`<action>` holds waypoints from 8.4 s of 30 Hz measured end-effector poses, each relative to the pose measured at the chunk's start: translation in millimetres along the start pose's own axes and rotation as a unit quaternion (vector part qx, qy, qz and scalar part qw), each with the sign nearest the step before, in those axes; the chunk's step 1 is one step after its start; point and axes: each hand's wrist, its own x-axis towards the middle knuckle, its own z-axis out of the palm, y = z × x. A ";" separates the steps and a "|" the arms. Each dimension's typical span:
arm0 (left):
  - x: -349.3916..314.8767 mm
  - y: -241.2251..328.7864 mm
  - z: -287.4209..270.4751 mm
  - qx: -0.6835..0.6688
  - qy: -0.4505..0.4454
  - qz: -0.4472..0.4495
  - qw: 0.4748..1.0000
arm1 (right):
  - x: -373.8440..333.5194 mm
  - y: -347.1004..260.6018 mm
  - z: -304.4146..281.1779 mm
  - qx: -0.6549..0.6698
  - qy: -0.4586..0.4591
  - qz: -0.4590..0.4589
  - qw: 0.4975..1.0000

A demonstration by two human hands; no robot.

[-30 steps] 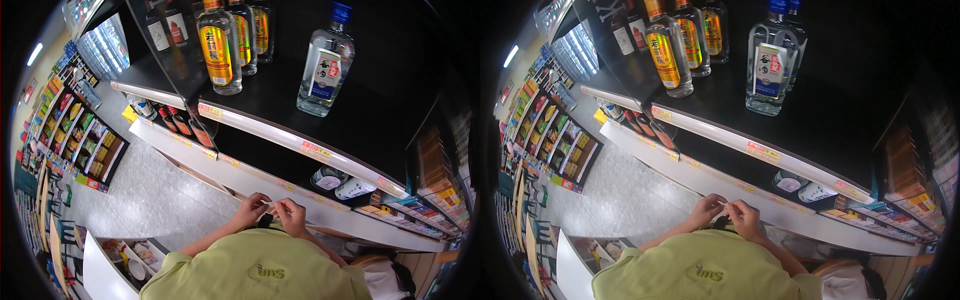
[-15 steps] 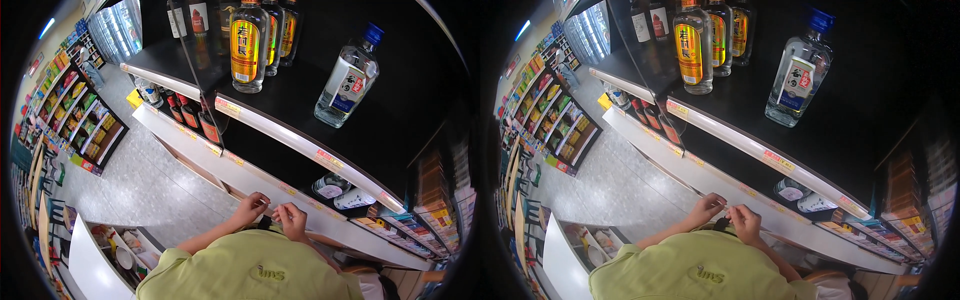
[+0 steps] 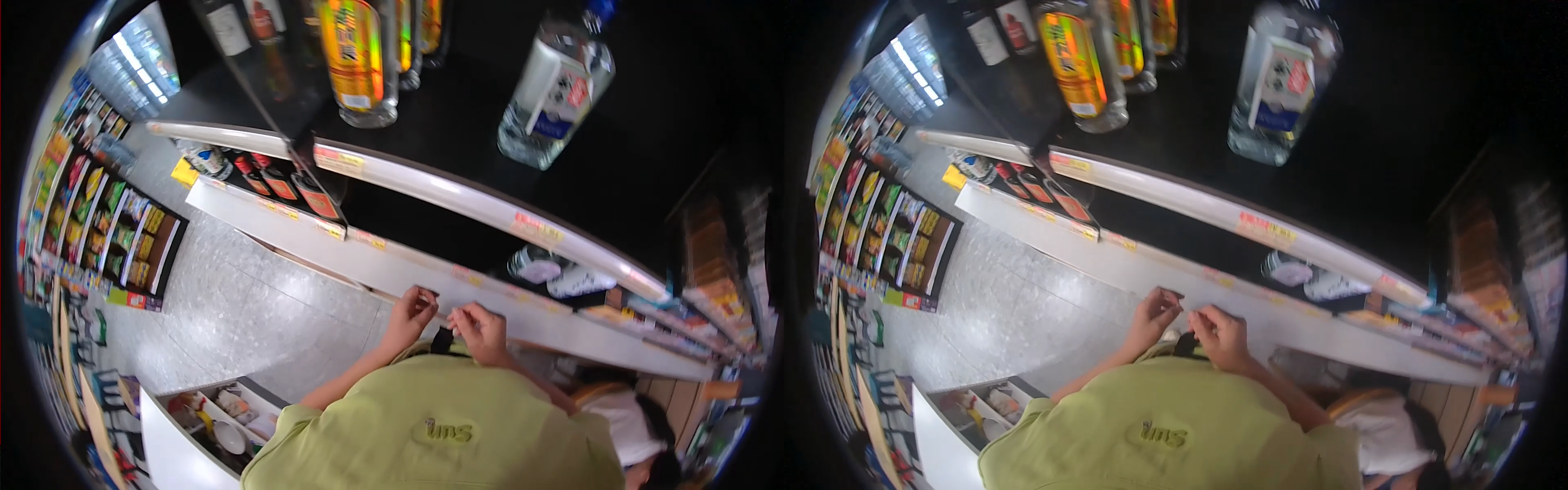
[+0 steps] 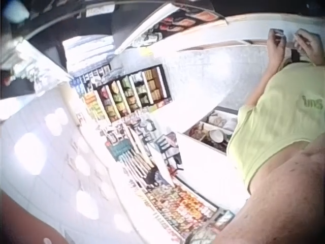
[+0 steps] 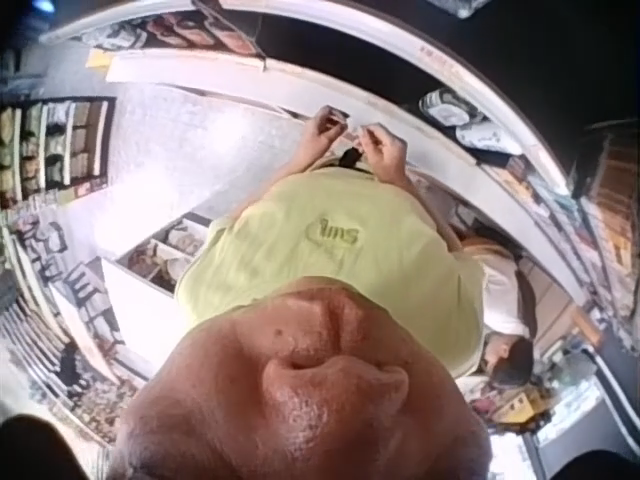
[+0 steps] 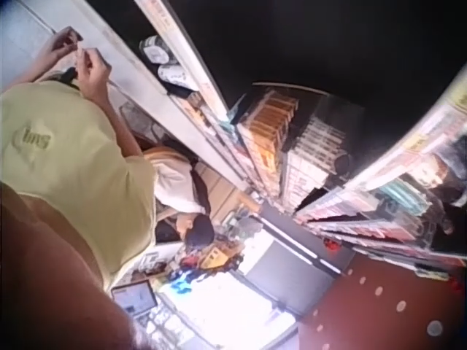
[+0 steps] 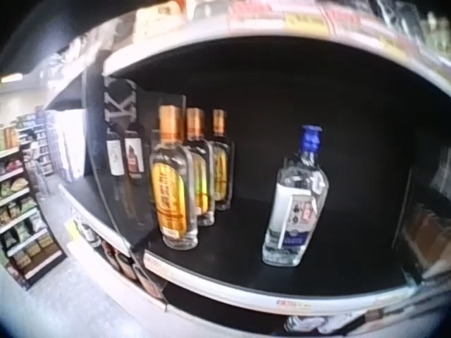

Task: Organize and restock bottles of alcohol on the store shelf.

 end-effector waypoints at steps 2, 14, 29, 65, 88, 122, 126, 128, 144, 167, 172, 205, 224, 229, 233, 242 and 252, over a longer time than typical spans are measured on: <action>2.8 -4.7 -0.8 -0.045 -0.009 -0.013 0.999 | 2.3 -7.4 -2.0 -0.019 -0.005 0.008 1.000; 33.5 -3.8 -4.9 -0.023 -0.097 -0.024 0.995 | 1.0 -4.6 -3.3 -0.030 0.095 -0.031 0.995; 118.9 23.7 124.3 0.201 -0.164 0.216 0.941 | -44.1 -3.2 -53.2 -0.035 0.168 -0.036 0.984; 20.6 108.3 147.0 0.234 -0.037 0.389 0.890 | -13.7 -58.7 -142.3 -0.082 0.176 -0.350 0.917; -0.5 133.6 68.5 0.206 0.037 0.454 0.866 | 90.8 -229.0 -253.5 -0.042 0.392 -0.361 0.845; 2.4 104.4 55.7 0.192 0.011 0.357 0.914 | 181.5 -202.5 -273.8 -0.067 0.312 -0.373 0.871; 3.4 98.3 57.8 0.207 0.004 0.337 0.919 | 98.1 -200.5 -225.2 -0.171 0.420 -0.472 0.756; 5.9 94.4 63.2 0.201 -0.004 0.325 0.924 | 38.0 -160.3 -202.3 -0.135 0.345 -0.473 0.800; 13.5 75.8 106.5 0.200 -0.098 0.283 0.933 | -0.2 35.2 -191.8 -0.244 0.461 -0.085 0.849; -4.0 82.6 119.1 0.228 -0.063 0.272 0.933 | 25.5 57.2 -217.5 -0.257 0.394 0.018 0.882; -5.3 84.9 122.0 0.219 -0.060 0.277 0.934 | 1.7 60.7 -195.7 -0.154 0.375 -0.255 0.878; -22.3 80.4 107.0 0.170 -0.103 0.231 0.952 | 8.8 -197.2 -277.3 -0.101 0.419 -0.464 0.774; -3.0 67.1 81.6 0.142 -0.078 0.190 0.968 | 105.6 -249.1 -299.9 -0.120 0.406 -0.225 0.878; 1.3 63.7 79.2 0.129 -0.073 0.178 0.973 | 112.5 -249.2 -295.4 -0.114 0.423 -0.216 0.873; 4.9 65.3 78.0 0.127 -0.068 0.171 0.975 | 120.3 -241.2 -310.5 -0.074 0.420 -0.214 0.879; 10.2 61.8 80.4 0.113 -0.067 0.155 0.979 | 124.4 -237.9 -320.4 -0.106 0.426 -0.220 0.871; 10.1 56.9 81.9 0.117 -0.072 0.154 0.978 | 134.3 -233.8 -328.4 -0.121 0.470 -0.206 0.850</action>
